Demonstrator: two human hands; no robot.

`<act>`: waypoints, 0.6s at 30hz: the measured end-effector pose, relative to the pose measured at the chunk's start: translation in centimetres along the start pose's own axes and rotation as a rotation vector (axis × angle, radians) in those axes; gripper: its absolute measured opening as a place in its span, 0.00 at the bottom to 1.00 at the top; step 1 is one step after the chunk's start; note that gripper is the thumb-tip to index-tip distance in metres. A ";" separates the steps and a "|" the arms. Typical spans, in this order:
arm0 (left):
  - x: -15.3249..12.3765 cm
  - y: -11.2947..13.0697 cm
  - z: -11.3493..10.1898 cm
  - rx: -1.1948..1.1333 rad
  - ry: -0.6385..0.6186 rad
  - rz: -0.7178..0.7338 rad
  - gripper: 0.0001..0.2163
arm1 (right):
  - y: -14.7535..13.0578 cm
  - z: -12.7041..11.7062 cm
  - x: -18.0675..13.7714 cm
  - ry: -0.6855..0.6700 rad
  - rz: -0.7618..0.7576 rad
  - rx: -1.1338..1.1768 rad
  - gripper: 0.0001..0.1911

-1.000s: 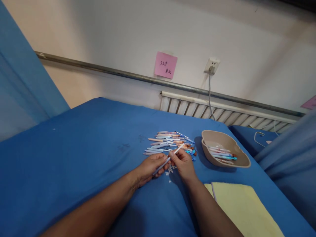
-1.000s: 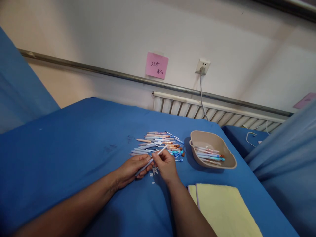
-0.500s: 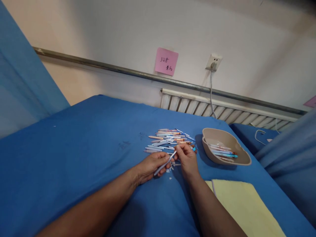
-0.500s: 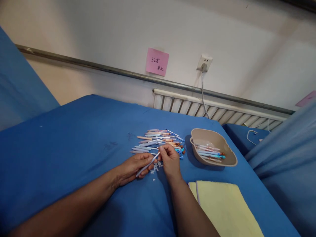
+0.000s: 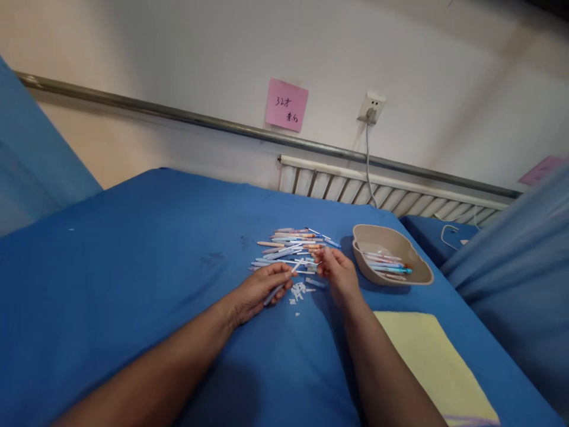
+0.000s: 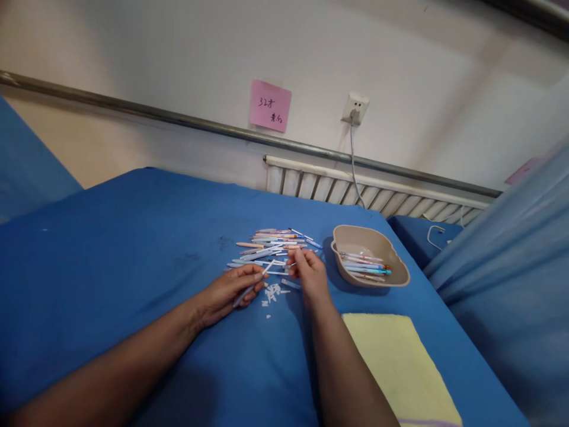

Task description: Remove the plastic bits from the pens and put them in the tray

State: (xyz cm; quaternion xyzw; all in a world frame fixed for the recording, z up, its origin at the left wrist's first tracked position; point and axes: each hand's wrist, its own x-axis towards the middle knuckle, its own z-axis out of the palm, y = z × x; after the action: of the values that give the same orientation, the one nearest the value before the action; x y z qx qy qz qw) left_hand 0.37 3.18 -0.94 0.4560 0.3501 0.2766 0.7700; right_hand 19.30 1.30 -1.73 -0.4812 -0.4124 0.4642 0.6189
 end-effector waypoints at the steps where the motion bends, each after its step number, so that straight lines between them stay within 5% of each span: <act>1: 0.1 0.0 -0.1 -0.028 0.010 -0.004 0.09 | -0.2 -0.7 0.3 0.040 -0.007 -0.064 0.18; 6: 0.3 -0.1 -0.3 -0.175 0.024 -0.046 0.08 | -0.1 -3.2 0.3 -0.080 -0.038 -0.689 0.10; 10: 0.2 0.0 -0.3 -0.222 0.044 -0.067 0.08 | 0.1 -2.9 -0.6 -0.227 -0.058 -1.142 0.02; 18: 0.2 0.0 -0.5 -0.228 0.044 -0.061 0.09 | 0.3 -2.3 -0.8 -0.248 -0.068 -1.247 0.07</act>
State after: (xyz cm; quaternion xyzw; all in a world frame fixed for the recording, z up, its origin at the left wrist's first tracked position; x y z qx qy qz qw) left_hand 0.08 3.61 -1.15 0.3484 0.3473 0.3009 0.8170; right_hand 21.32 0.09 -2.51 -0.6805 -0.6887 0.1692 0.1844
